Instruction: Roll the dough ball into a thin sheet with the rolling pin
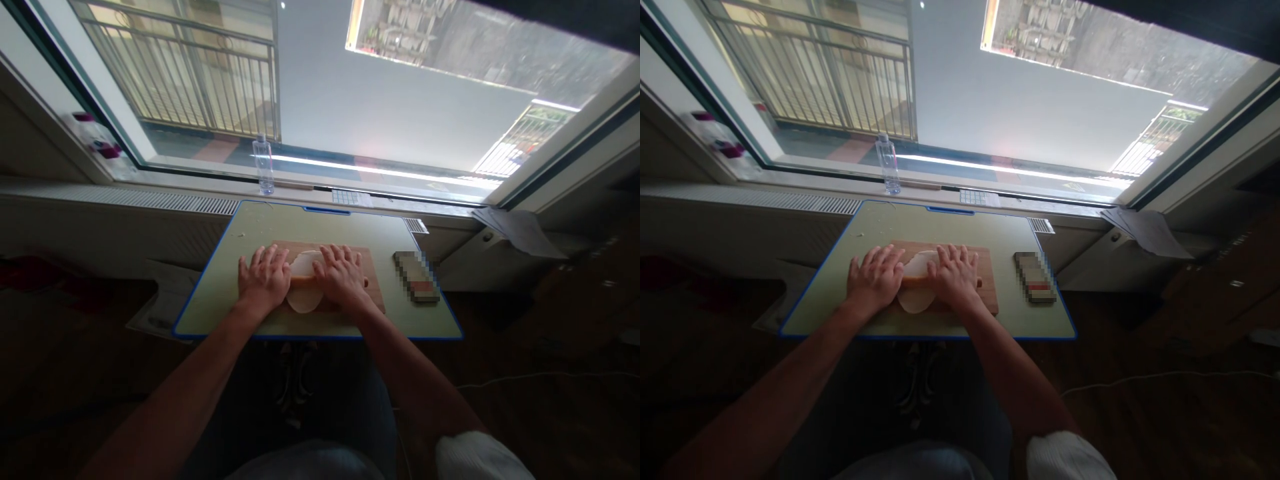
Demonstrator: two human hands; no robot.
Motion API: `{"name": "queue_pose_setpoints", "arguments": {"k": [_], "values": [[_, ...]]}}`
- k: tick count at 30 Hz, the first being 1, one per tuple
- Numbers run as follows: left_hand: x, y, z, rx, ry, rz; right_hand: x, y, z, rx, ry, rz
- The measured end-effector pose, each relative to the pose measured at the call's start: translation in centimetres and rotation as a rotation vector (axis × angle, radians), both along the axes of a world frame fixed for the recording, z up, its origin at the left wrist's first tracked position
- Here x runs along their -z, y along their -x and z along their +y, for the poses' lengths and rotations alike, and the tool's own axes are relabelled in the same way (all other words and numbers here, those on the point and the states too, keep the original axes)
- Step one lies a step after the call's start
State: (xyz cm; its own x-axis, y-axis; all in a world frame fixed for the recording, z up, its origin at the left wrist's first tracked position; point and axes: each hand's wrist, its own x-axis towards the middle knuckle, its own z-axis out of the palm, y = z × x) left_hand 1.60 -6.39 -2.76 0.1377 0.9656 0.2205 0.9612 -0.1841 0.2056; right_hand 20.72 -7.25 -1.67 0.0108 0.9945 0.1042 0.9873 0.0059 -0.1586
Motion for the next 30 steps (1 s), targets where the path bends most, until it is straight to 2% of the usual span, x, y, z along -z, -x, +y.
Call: {"name": "queue_pose_setpoints", "arguments": {"k": [5, 12, 22, 30], "values": [[-0.2, -0.1, 1.4, -0.009, 0.060, -0.001, -0.1, 0.0, 1.3, 0.022, 0.045, 0.010], [-0.9, -0.2, 2.8, 0.009, 0.138, -0.017, -0.8, 0.0, 2.0, 0.008, 0.038, 0.022], [-0.7, -0.2, 4.5, 0.017, 0.120, -0.024, -1.2, 0.0, 3.2, 0.019, 0.004, 0.028], [-1.0, -0.3, 5.8, 0.031, 0.159, 0.000, -1.6, 0.0, 4.3, 0.018, 0.049, 0.015]]}}
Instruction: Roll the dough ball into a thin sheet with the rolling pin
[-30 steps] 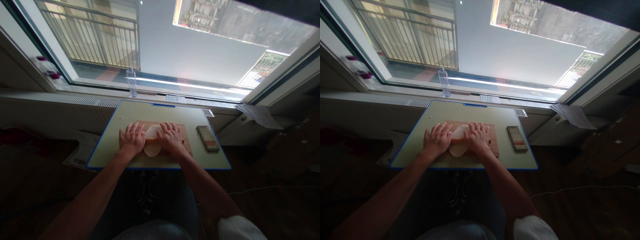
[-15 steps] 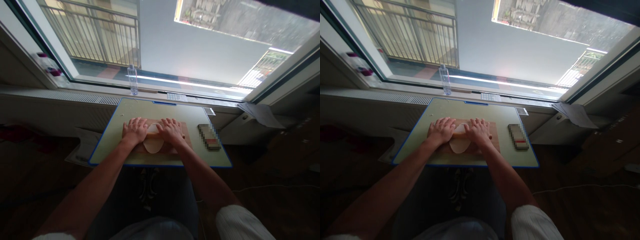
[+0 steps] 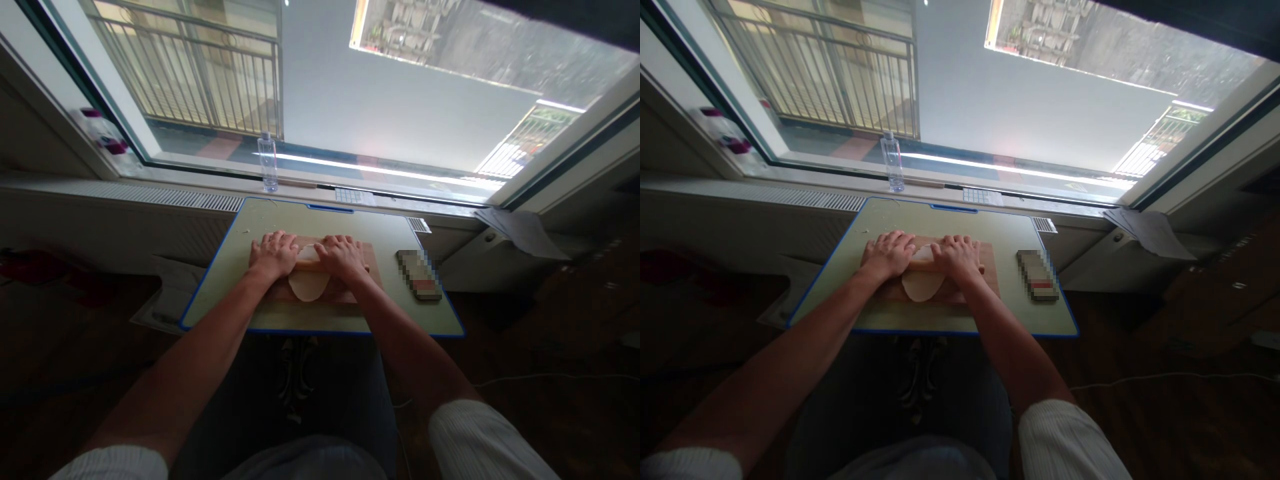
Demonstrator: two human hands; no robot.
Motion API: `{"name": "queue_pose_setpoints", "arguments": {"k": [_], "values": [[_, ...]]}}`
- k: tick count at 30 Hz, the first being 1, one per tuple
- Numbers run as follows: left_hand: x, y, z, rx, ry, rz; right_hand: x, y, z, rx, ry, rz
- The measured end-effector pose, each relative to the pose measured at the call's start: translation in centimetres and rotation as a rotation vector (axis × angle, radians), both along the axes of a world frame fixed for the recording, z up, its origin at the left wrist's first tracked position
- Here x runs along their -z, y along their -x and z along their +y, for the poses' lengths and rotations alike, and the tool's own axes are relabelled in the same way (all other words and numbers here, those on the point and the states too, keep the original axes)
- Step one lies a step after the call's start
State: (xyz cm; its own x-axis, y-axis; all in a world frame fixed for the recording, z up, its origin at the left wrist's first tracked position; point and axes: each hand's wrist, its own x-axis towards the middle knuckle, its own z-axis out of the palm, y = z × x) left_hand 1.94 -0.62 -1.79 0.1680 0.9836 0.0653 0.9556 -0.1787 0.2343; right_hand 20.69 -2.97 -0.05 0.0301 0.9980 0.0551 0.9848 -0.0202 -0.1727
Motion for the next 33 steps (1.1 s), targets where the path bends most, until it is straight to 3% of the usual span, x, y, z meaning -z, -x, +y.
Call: {"name": "queue_pose_setpoints", "arguments": {"k": [7, 21, 33], "values": [[0.0, -0.2, 1.0, -0.003, -0.015, 0.020, 0.1, -0.3, 1.2, 0.001, 0.016, -0.002], [0.0, -0.7, 3.5, -0.039, -0.108, 0.030, 0.9, -0.8, 4.0, 0.000, -0.076, -0.003], [-0.4, -1.3, 5.9, -0.081, -0.100, 0.020, 0.9, -1.0, 6.2, -0.013, -0.136, -0.073]]}}
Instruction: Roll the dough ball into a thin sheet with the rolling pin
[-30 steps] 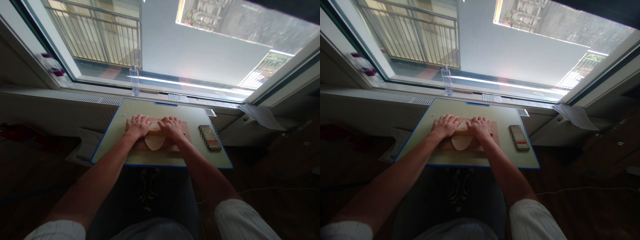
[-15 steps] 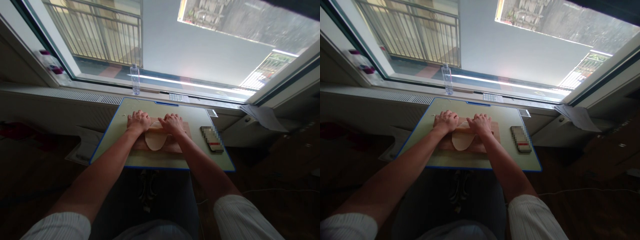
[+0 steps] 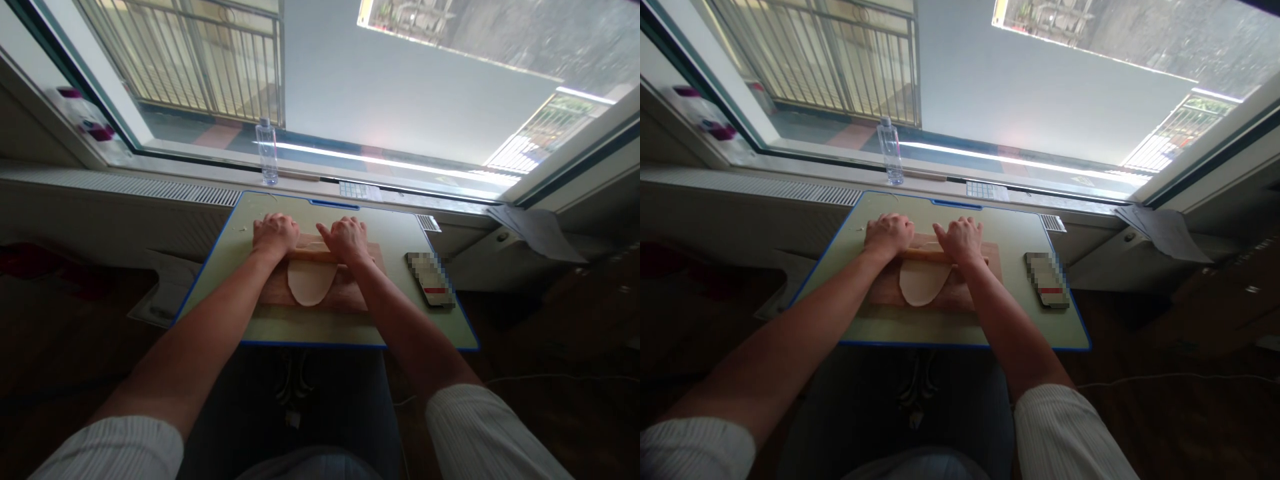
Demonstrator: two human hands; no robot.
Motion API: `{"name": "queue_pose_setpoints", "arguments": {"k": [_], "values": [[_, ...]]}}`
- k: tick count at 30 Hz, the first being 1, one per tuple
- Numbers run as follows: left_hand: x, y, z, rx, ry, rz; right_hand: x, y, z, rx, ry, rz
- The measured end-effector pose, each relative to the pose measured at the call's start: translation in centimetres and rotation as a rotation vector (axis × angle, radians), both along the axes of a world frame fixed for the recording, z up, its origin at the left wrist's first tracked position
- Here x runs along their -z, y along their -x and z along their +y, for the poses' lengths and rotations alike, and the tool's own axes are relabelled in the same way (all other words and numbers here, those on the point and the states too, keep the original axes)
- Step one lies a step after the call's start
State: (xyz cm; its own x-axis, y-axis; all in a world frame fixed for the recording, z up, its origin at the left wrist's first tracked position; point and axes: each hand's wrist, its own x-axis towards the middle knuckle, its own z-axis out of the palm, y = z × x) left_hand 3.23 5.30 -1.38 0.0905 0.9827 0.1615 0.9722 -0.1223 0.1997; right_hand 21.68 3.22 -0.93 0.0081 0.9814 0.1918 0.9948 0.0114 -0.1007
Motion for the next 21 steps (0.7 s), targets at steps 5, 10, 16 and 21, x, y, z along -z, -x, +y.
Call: {"name": "queue_pose_setpoints", "arguments": {"k": [5, 10, 16, 21], "values": [[-0.3, -0.3, 1.5, -0.029, 0.058, 0.005, -0.1, 0.0, 1.3, 0.028, 0.022, -0.002], [-0.3, -0.8, 3.1, -0.056, 0.094, 0.022, -0.1, -0.3, 2.9, 0.066, 0.092, 0.036], [-0.4, -1.4, 4.9, -0.030, 0.103, 0.031, 0.0, -0.8, 4.7, 0.091, 0.101, 0.075], [-0.1, -1.6, 6.3, -0.052, 0.108, -0.015, 0.2, -1.2, 6.0, 0.103, 0.084, 0.074]]}}
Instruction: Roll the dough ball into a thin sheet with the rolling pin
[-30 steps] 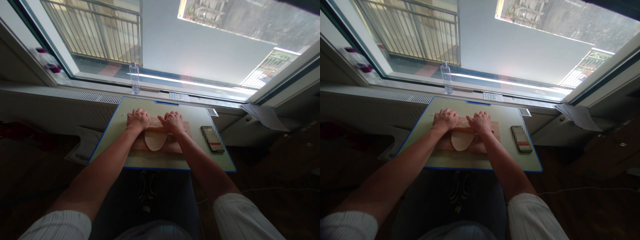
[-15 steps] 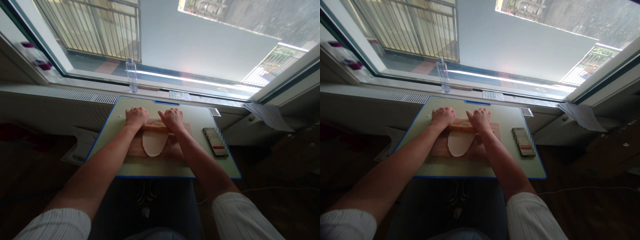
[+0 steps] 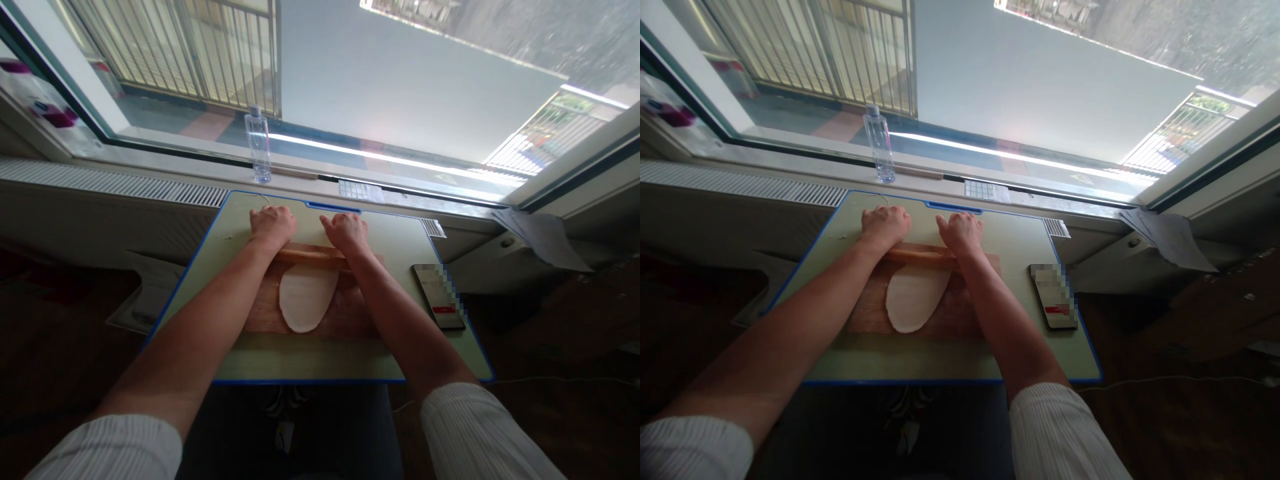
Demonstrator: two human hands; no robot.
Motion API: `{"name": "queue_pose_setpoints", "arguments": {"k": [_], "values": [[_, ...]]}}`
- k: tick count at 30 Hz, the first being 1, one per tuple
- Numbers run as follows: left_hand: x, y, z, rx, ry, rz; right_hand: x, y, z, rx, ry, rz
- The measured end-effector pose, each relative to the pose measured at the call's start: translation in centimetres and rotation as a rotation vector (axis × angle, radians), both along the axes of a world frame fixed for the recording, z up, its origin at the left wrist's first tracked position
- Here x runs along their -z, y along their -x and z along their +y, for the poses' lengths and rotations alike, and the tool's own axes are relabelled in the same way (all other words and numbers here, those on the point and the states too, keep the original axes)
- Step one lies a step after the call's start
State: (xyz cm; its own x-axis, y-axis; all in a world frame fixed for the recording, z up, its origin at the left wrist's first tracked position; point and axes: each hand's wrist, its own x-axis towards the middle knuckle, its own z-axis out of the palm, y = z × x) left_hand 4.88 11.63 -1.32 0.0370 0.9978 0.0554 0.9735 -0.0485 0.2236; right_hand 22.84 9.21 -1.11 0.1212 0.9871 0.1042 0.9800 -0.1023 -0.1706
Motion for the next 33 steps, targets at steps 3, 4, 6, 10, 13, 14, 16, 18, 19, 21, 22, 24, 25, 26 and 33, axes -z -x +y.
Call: {"name": "queue_pose_setpoints", "arguments": {"k": [3, 4, 6, 10, 13, 14, 16, 18, 19, 21, 22, 24, 25, 26, 33], "values": [[0.3, 0.0, 0.5, -0.001, -0.006, -0.008, 0.1, -0.2, 0.6, -0.006, 0.005, -0.005], [0.4, 0.0, 0.6, 0.001, -0.010, -0.008, 0.2, -0.2, 0.7, -0.007, 0.004, -0.006], [0.4, 0.0, 0.6, 0.005, -0.013, -0.007, 0.2, -0.2, 0.7, -0.007, -0.001, -0.004], [0.3, 0.1, -0.1, 0.019, -0.017, 0.003, 0.0, -0.1, 0.1, 0.004, -0.003, 0.007], [0.2, 0.3, -1.2, 0.044, -0.030, 0.017, -0.2, 0.1, -0.9, -0.004, -0.016, 0.005], [0.2, 0.4, -1.6, 0.059, -0.038, 0.022, -0.2, 0.2, -1.3, -0.010, -0.022, 0.002], [0.2, 0.7, -2.6, 0.086, -0.052, 0.025, -0.3, 0.5, -2.4, -0.020, -0.034, -0.004], [0.0, 1.0, -3.7, 0.105, -0.054, 0.016, -0.3, 0.7, -3.7, -0.030, -0.065, -0.006], [0.0, 1.2, -4.3, 0.111, -0.053, 0.010, -0.3, 0.8, -4.4, -0.038, -0.089, -0.006], [-0.2, 1.5, -5.6, 0.125, -0.053, -0.002, -0.4, 1.1, -5.9, -0.055, -0.144, -0.008], [-0.3, 1.6, -6.2, 0.133, -0.056, -0.007, -0.4, 1.3, -6.6, -0.063, -0.157, -0.008], [-0.3, 2.0, -7.7, 0.145, -0.063, -0.014, -0.4, 1.6, -8.2, -0.062, -0.155, -0.002], [-0.2, 2.1, -8.5, 0.146, -0.067, -0.017, -0.4, 1.7, -9.1, -0.057, -0.150, 0.003], [-0.1, 2.3, -9.4, 0.146, -0.073, -0.020, -0.3, 1.8, -9.9, -0.058, -0.143, 0.010], [1.2, 3.1, -14.5, 0.090, -0.174, -0.070, 1.1, 1.3, -16.3, -0.169, -0.288, 0.002]]}}
